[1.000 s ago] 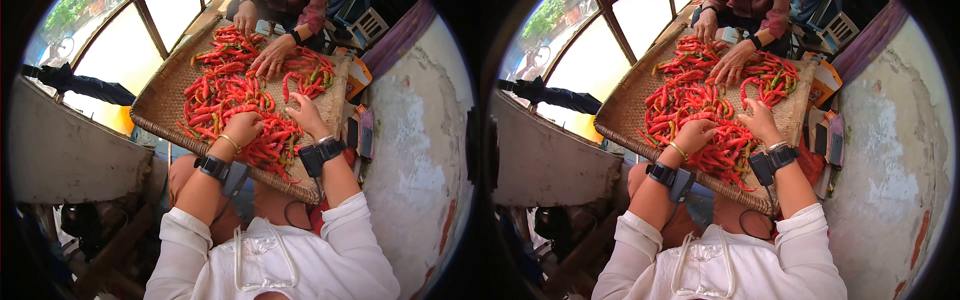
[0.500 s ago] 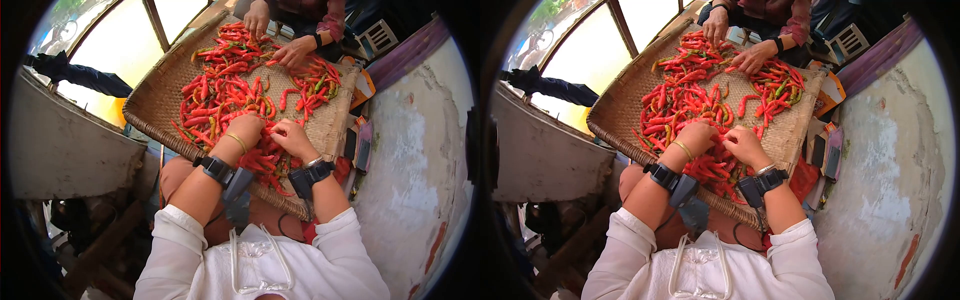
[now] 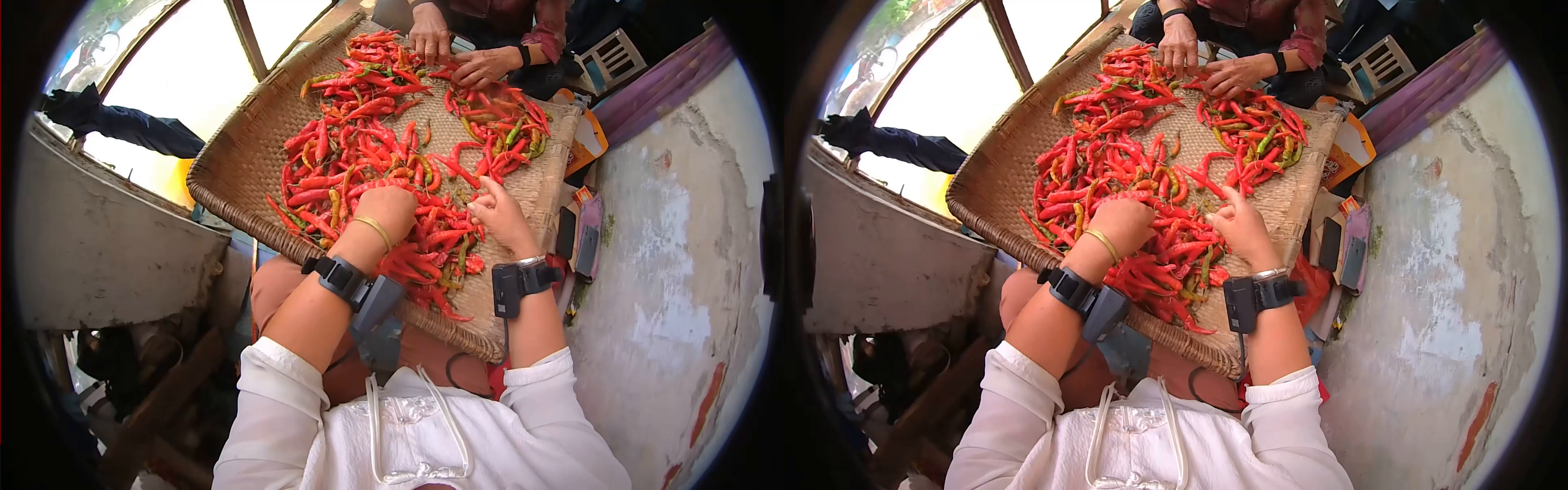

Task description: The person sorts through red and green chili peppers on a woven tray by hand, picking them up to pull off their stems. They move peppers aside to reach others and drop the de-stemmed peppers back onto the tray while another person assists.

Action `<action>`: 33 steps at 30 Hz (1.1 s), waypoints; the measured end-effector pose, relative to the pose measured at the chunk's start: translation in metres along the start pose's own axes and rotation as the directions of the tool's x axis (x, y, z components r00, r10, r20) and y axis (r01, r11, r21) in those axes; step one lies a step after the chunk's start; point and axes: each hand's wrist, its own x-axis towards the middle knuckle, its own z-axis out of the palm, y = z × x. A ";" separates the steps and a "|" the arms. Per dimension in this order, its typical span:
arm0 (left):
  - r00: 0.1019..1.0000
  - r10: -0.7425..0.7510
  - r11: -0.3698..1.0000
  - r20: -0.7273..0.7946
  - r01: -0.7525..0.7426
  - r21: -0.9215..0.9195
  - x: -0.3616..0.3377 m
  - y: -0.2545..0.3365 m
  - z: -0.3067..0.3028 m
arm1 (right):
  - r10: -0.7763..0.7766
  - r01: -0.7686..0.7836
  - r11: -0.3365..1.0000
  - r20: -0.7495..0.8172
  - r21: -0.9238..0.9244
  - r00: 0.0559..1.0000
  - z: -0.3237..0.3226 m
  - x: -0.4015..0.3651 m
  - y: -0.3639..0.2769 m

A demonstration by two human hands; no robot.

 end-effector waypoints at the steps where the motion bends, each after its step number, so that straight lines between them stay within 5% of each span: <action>1: 1.000 0.020 1.000 -0.006 -0.020 0.017 -0.001 0.001 -0.002 | 0.007 0.008 0.983 0.084 -0.184 0.996 0.002 -0.001 0.001; 2: 0.999 0.039 0.999 -0.012 -0.039 0.034 -0.001 0.001 -0.002 | 0.011 0.006 0.983 0.087 -0.185 0.996 0.004 -0.004 0.000; 4: 1.000 0.024 0.999 -0.003 -0.024 0.035 0.002 0.001 0.001 | -0.032 0.145 0.935 0.331 -0.322 0.943 0.012 -0.008 -0.004; 8: 0.998 0.053 0.999 0.029 -0.053 -0.015 0.003 0.004 -0.003 | -0.217 0.408 0.725 0.378 -0.555 0.900 0.022 -0.011 -0.007; 12: 0.976 0.218 0.963 -0.002 -0.216 -0.161 0.002 0.007 -0.002 | -0.066 0.325 0.620 0.366 -0.714 0.928 0.030 -0.011 -0.015; 15: 0.952 0.307 0.926 0.006 -0.297 -0.233 0.000 0.008 -0.002 | -0.148 0.300 0.815 0.322 -0.496 0.935 0.021 -0.009 -0.014; 19: 0.947 0.321 0.921 -0.003 -0.313 -0.232 -0.002 0.010 -0.003 | -0.376 0.411 0.784 0.171 -0.466 0.911 0.018 -0.009 -0.010; 23: 0.970 0.244 0.967 0.020 -0.241 -0.081 0.002 0.008 0.003 | -0.102 0.313 0.624 0.323 -0.716 0.941 0.025 -0.014 -0.011; 27: 0.965 0.260 0.960 -0.034 -0.262 -0.103 0.001 0.006 0.007 | -0.083 0.319 0.573 0.334 -0.755 0.939 0.024 -0.014 -0.013; 29: 0.956 0.293 0.947 0.004 -0.289 -0.143 0.001 0.008 0.002 | -0.145 0.301 0.838 0.346 -0.456 0.927 0.015 -0.010 -0.012; 30: 0.957 0.292 0.947 0.007 -0.287 -0.145 0.000 0.008 0.001 | -0.142 0.299 0.839 0.348 -0.454 0.927 0.015 -0.010 -0.013; 32: 0.927 0.372 0.894 -0.058 -0.374 -0.247 0.000 0.010 0.000 | -0.039 0.028 0.999 0.289 0.042 0.957 0.011 -0.016 -0.026; 33: 0.925 0.375 0.893 -0.055 -0.377 -0.247 0.000 0.012 0.001 | -0.064 0.025 0.991 0.303 0.130 0.951 0.010 -0.016 -0.029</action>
